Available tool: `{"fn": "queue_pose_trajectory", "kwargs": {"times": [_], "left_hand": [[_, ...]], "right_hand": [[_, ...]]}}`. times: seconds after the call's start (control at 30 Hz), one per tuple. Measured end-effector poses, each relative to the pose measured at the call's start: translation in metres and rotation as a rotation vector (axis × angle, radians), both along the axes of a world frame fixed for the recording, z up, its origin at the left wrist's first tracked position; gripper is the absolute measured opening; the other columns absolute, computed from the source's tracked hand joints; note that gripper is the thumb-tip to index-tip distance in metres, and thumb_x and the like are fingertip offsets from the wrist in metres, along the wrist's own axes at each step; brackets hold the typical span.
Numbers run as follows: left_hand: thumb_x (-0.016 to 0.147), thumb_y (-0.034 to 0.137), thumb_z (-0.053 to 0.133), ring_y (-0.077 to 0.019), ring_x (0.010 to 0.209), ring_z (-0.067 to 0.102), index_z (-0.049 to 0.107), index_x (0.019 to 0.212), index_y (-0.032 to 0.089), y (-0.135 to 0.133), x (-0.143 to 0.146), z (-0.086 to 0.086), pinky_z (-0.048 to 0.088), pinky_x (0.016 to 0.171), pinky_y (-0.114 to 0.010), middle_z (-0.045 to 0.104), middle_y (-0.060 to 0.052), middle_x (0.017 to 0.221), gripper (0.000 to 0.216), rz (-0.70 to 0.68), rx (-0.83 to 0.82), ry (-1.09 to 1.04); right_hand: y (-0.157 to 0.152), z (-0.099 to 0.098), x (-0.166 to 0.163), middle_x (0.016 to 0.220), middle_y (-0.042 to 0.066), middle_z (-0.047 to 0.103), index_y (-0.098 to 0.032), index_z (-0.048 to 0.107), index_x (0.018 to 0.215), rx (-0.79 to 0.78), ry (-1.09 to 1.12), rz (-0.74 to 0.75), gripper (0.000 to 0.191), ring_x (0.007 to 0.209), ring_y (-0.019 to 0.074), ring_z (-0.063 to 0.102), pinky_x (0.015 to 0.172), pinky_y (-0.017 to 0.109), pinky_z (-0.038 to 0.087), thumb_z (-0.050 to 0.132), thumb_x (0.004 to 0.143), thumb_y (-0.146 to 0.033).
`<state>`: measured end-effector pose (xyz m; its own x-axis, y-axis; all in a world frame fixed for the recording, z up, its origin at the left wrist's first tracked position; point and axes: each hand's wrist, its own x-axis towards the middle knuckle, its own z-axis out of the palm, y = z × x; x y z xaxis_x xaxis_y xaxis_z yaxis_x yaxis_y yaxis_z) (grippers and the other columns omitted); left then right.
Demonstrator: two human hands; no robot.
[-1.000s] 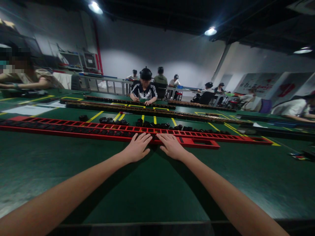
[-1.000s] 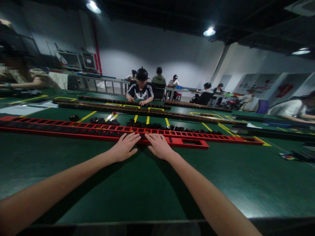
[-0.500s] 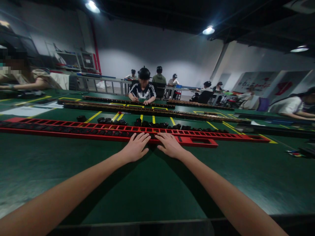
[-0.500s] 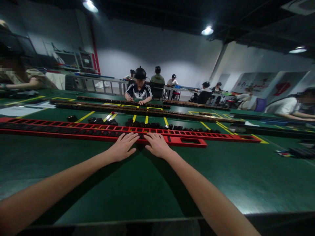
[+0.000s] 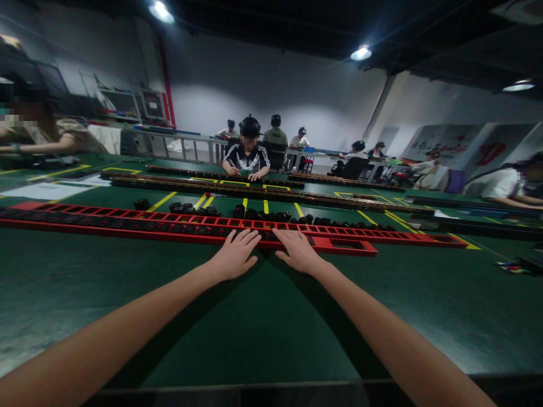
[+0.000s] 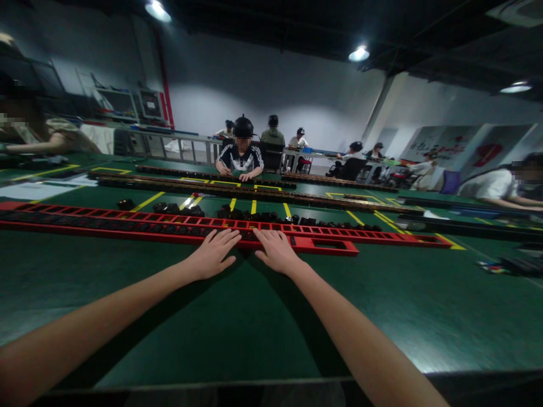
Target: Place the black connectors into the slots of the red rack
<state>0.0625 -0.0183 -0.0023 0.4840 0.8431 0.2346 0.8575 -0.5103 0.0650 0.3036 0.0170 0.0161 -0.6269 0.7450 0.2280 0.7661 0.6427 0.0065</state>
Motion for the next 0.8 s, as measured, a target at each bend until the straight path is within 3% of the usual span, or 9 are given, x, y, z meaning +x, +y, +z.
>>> {"fn": "queue_pose_trajectory", "kwargs": {"times": [0.17,0.3,0.8], "left_hand": [[0.098,0.038,0.042,-0.0288,0.151,0.02,0.032,0.155,0.018,-0.0017,0.0003,0.0027,0.014,0.122,-0.059,0.027,-0.007,0.163,0.062,0.006,-0.011,0.011],[0.098,0.039,0.042,-0.0292,0.152,0.019,0.031,0.155,0.018,-0.0012,0.0002,0.0027,0.014,0.122,-0.058,0.027,-0.007,0.163,0.062,0.009,-0.011,0.011],[0.097,0.039,0.043,-0.0305,0.151,0.021,0.032,0.155,0.02,-0.0007,-0.0011,0.0016,0.015,0.121,-0.059,0.028,-0.007,0.163,0.062,0.008,-0.011,0.001]], "right_hand": [[-0.002,0.0022,-0.0039,0.152,0.014,0.046,-0.019,0.043,0.151,-0.019,-0.015,-0.034,0.056,0.139,0.0325,0.04,0.115,0.052,0.03,0.051,0.098,-0.038],[-0.0016,-0.0007,-0.0041,0.154,0.013,0.043,-0.023,0.03,0.157,-0.001,-0.013,-0.005,0.066,0.14,0.032,0.039,0.115,0.053,0.029,0.053,0.097,-0.038],[0.0031,-0.0012,0.0011,0.151,0.011,0.048,-0.025,0.04,0.152,-0.018,0.02,-0.022,0.058,0.138,0.031,0.043,0.114,0.054,0.03,0.054,0.096,-0.035]]}}
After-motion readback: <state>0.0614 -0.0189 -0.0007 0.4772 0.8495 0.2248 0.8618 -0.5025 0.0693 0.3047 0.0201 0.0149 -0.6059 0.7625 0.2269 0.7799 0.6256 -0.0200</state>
